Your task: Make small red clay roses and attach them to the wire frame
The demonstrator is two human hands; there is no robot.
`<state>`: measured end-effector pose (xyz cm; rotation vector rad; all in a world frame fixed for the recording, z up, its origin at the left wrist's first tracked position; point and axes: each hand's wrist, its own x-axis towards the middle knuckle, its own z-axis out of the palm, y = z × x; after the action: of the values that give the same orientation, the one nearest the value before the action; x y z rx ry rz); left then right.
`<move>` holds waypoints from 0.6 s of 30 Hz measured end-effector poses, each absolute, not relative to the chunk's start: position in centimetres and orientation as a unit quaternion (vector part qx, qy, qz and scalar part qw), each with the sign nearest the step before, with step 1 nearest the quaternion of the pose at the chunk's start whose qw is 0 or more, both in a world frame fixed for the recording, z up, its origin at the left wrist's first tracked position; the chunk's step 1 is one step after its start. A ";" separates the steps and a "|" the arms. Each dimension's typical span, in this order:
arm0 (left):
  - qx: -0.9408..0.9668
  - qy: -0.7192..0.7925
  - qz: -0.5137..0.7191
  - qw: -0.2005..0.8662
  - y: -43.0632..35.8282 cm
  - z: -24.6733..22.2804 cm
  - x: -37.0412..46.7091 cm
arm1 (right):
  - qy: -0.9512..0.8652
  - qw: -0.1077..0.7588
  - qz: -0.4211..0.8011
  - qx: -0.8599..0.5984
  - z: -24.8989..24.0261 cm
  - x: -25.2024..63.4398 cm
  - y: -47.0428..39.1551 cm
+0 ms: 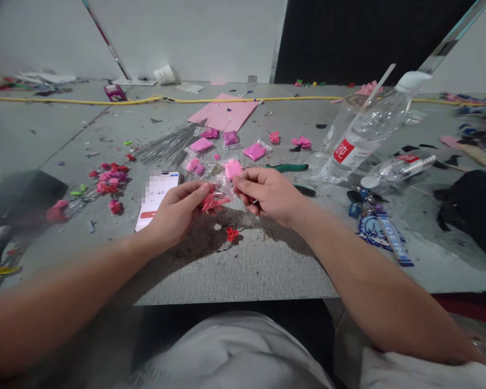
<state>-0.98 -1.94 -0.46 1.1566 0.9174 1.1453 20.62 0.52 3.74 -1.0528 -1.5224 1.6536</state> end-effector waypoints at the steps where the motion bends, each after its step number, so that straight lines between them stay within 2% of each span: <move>1: 0.499 0.398 0.493 0.592 -1.9 -0.5 -1.0 | -0.614 0.314 0.607 -0.396 3.8 20.7 0.4; 5: 0.506 0.398 0.495 0.583 -2.0 -0.5 -1.0 | -0.745 0.290 0.451 -0.397 3.8 21.0 0.4; 7: 0.518 0.397 0.494 0.574 -2.0 -0.4 -1.0 | -0.765 0.292 0.414 -0.398 3.5 21.0 0.5; 10: 0.547 0.413 0.486 0.543 -2.1 -0.3 -1.0 | -0.765 0.280 0.433 -0.385 3.0 20.9 0.6; 15: 0.565 0.410 0.469 0.541 -2.2 -0.6 -0.8 | -0.775 0.206 0.460 -0.382 2.4 20.7 0.6; 18: 0.557 0.399 0.476 0.550 -2.0 -0.8 -0.9 | -0.761 0.224 0.486 -0.366 2.1 20.6 0.6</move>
<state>-0.90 -2.02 -0.75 1.3193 0.9450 1.1274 20.61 0.60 2.07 -1.0110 -2.1018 1.3420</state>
